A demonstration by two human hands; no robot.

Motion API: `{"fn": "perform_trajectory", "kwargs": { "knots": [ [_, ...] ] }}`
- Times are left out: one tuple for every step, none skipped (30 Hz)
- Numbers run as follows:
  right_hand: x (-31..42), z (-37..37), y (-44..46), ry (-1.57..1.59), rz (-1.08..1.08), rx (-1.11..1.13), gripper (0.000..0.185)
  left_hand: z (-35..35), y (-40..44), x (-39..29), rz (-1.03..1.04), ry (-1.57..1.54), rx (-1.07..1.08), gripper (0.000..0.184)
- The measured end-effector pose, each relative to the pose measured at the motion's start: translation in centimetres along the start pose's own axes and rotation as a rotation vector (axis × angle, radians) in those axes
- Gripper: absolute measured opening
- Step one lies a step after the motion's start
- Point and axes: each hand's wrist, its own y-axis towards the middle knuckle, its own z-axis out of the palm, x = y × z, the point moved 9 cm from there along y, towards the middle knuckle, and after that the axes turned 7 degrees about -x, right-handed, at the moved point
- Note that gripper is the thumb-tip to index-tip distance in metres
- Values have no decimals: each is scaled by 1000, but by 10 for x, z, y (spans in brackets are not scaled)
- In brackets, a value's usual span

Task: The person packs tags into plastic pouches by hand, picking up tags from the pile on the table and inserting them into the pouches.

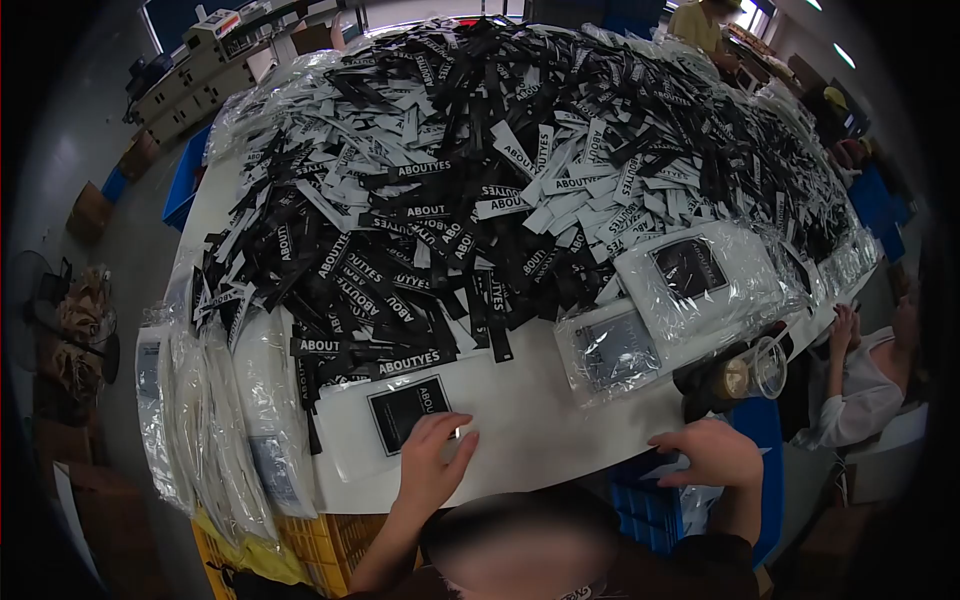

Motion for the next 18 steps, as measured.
{"fn": "perform_trajectory", "kwargs": {
  "knots": [
    [1,0,-1,-167,5,-1,33,2,1,4,0,-5,2,27],
    [4,4,7,-169,9,-1,33,0,1,1,83,64,-61,31],
    [24,-4,26,-23,-133,-164,33,-2,1,-2,165,135,-124,35],
    [42,-12,44,123,-278,-328,33,3,0,3,165,133,-126,35],
    [55,-11,65,120,-375,-387,30,10,-2,8,188,190,-103,38],
    [68,-7,88,120,-472,-446,28,16,-3,11,209,250,-79,42],
    [81,-2,112,30,-583,-544,33,16,-3,12,210,256,-82,42],
    [94,4,133,-59,-692,-641,39,16,-4,12,217,261,-85,42],
    [106,12,153,-191,-743,-704,38,17,-5,12,224,266,-88,42],
    [116,20,170,-324,-794,-765,37,16,-5,13,221,273,-91,42],
    [119,23,187,-320,-802,-765,37,17,-5,14,225,264,-89,42],
    [125,29,198,-368,-866,-767,35,17,-6,15,227,254,-87,41],
    [129,35,209,-416,-929,-769,34,16,-6,16,222,260,-92,41],
    [131,38,214,-401,-1011,-805,29,17,-6,16,227,253,-99,41],
    [134,41,219,-400,-1018,-802,29,16,-6,16,232,242,-106,41],
    [136,44,220,-437,-1032,-828,26,15,-5,17,228,242,-111,41],
    [136,47,220,-475,-1043,-852,24,15,-5,16,235,241,-108,41],
    [138,44,219,-477,-1042,-847,24,15,-5,15,244,240,-102,41]
  ]
}}
